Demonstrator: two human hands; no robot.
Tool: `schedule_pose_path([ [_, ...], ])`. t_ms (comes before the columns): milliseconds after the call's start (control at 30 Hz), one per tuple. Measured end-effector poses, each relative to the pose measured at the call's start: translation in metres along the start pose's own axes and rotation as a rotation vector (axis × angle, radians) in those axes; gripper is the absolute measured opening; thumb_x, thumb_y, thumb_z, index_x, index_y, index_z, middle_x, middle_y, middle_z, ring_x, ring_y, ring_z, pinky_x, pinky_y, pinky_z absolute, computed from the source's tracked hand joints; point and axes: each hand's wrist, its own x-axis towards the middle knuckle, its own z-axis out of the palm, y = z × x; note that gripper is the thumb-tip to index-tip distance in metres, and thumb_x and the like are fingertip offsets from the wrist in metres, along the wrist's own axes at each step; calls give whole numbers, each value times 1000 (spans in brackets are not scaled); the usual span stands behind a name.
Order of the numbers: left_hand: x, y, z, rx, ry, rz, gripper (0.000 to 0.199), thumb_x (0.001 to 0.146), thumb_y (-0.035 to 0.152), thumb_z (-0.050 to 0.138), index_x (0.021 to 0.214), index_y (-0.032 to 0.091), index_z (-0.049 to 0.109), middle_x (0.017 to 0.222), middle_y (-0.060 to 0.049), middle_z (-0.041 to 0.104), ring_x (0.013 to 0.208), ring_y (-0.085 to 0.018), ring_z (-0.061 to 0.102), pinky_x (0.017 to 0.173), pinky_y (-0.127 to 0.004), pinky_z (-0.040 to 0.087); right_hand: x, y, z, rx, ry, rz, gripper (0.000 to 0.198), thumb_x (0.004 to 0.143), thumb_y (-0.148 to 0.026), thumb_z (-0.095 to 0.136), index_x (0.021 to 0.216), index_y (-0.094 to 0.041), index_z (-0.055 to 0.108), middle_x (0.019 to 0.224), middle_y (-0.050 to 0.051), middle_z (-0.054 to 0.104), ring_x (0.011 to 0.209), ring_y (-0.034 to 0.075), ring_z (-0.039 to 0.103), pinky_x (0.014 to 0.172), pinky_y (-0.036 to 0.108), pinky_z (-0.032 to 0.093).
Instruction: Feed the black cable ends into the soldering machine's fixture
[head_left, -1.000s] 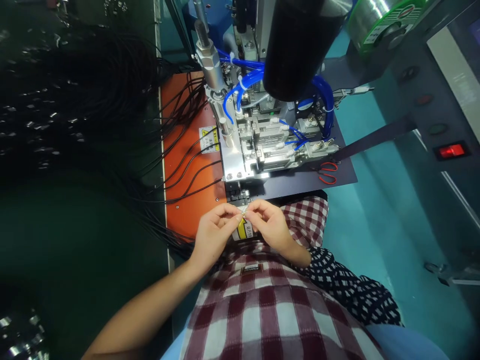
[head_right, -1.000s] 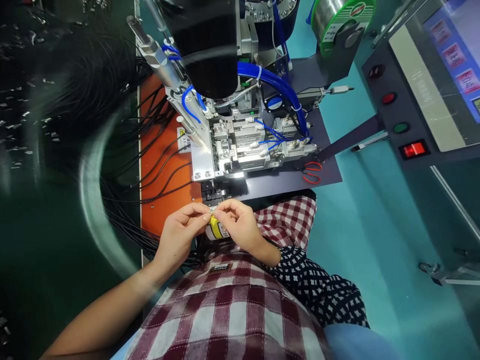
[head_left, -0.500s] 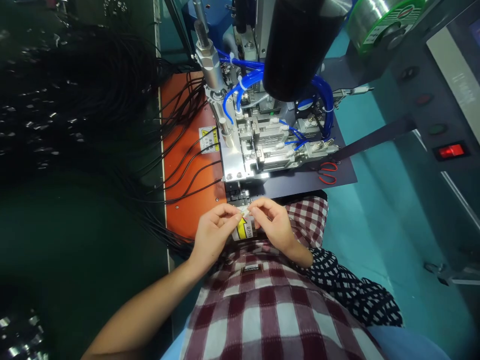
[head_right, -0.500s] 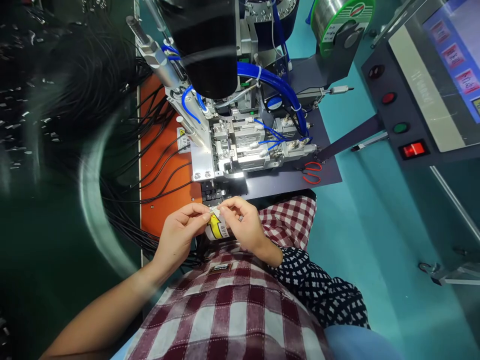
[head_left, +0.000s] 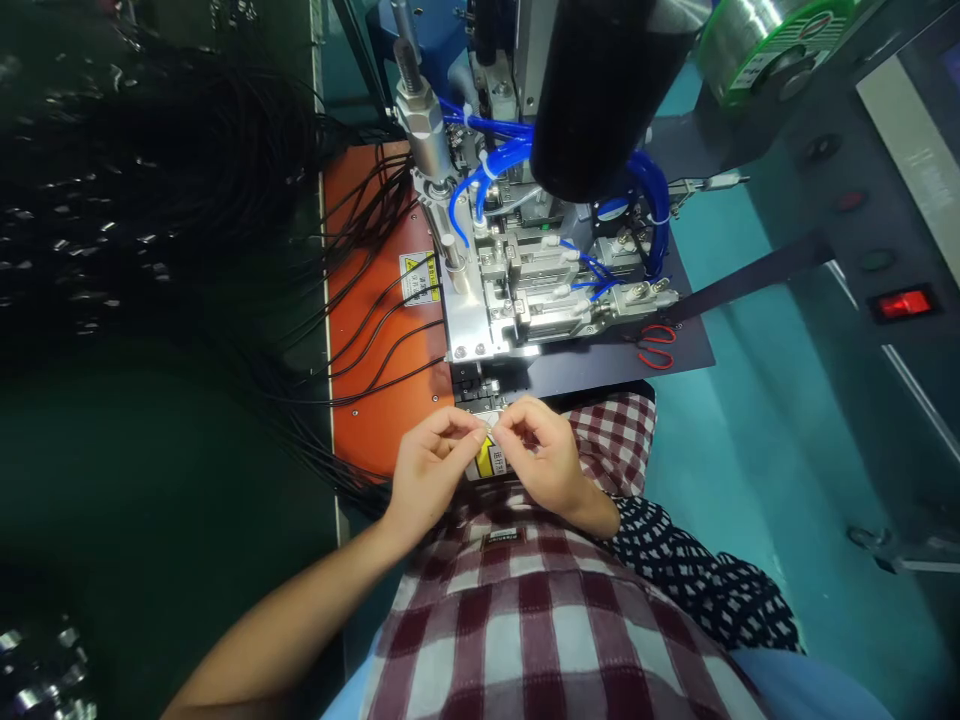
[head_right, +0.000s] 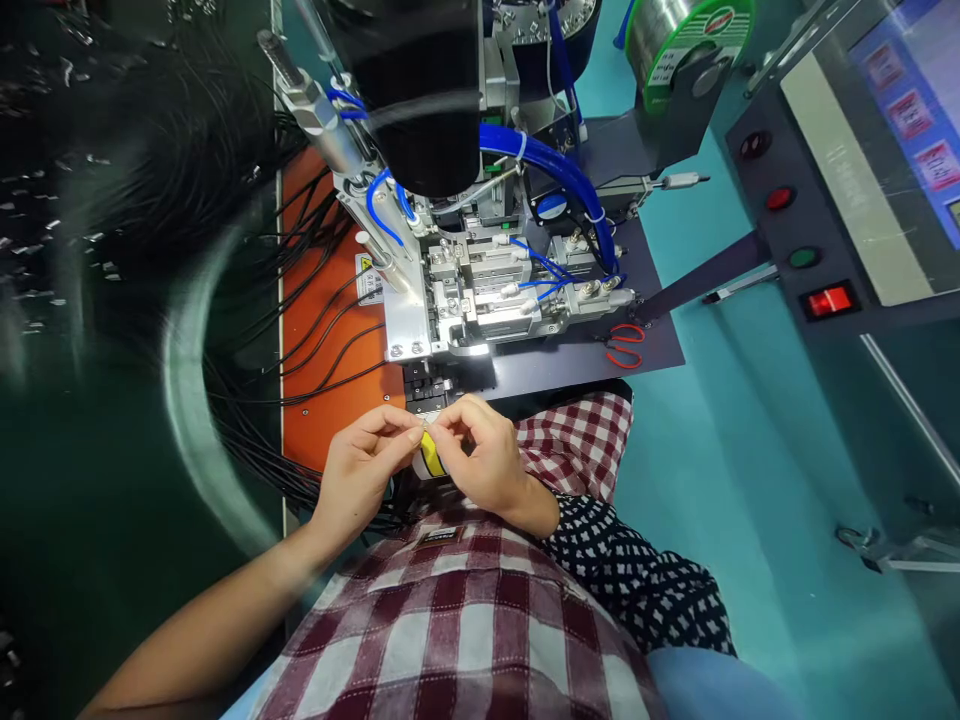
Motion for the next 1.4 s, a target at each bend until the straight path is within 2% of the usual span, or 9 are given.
schedule_pose_path([
  [200, 1, -1, 2, 24, -24, 76, 15, 81, 29, 69, 89, 16, 67, 73, 1, 63, 59, -7, 54, 53, -16, 43, -2, 3, 3, 377, -121, 315, 25, 84, -38, 64, 73, -18, 53, 52, -7, 46, 45, 7, 40, 45, 21, 33],
  [300, 1, -1, 3, 73, -27, 117, 14, 80, 28, 71, 88, 17, 69, 76, 0, 65, 64, -8, 57, 56, -17, 46, -2, 2, 2, 388, -118, 307, 23, 84, -35, 65, 73, -18, 54, 54, -7, 46, 46, 7, 40, 45, 21, 31],
  [400, 1, -1, 3, 55, -12, 107, 13, 80, 29, 71, 84, 16, 68, 70, 1, 62, 52, -6, 51, 46, -16, 39, -3, 1, 2, 344, -102, 282, 21, 84, -32, 63, 71, -18, 54, 57, -6, 47, 48, 7, 42, 47, 21, 31],
  [600, 2, -5, 0, -88, -83, 1, 17, 85, 33, 67, 88, 18, 59, 64, 6, 51, 43, -3, 38, 40, -16, 26, -3, 5, 0, 242, -50, 216, 20, 86, -28, 62, 70, -18, 54, 64, -4, 49, 52, 8, 43, 50, 23, 34],
  [767, 4, -1, -6, -28, -139, -79, 23, 84, 37, 67, 85, 16, 58, 49, 9, 40, 41, -3, 31, 41, -15, 20, -1, 8, -7, 123, -72, 73, 18, 87, -25, 60, 71, -18, 57, 74, -1, 52, 60, 9, 48, 56, 24, 38],
  [933, 10, 3, -10, -18, -212, -140, 24, 83, 38, 68, 82, 16, 56, 49, 8, 41, 39, -3, 33, 40, -15, 21, 3, 15, -7, 405, -163, 277, 19, 85, -29, 61, 72, -18, 55, 56, -6, 47, 48, 8, 41, 49, 23, 33],
  [1100, 13, 5, -14, -31, -253, -140, 22, 83, 36, 68, 85, 17, 57, 53, 8, 40, 40, -2, 32, 40, -15, 19, 5, 19, -6, 551, -188, 369, 16, 82, -26, 62, 70, -17, 57, 48, -8, 46, 44, 7, 36, 48, 23, 30],
  [1300, 12, 7, -17, 17, -301, -133, 22, 86, 37, 65, 86, 17, 54, 62, 7, 43, 42, -2, 29, 40, -16, 19, 6, 14, -8, 537, -192, 393, 16, 80, -28, 63, 70, -17, 57, 48, -8, 46, 45, 7, 36, 48, 23, 30],
  [1400, 11, 13, -18, 227, -250, -6, 21, 86, 33, 64, 98, 20, 53, 78, 3, 54, 49, -4, 41, 44, -18, 31, 10, 13, -12, 476, -168, 370, 16, 81, -27, 62, 69, -17, 57, 48, -7, 46, 45, 7, 36, 48, 23, 29],
])
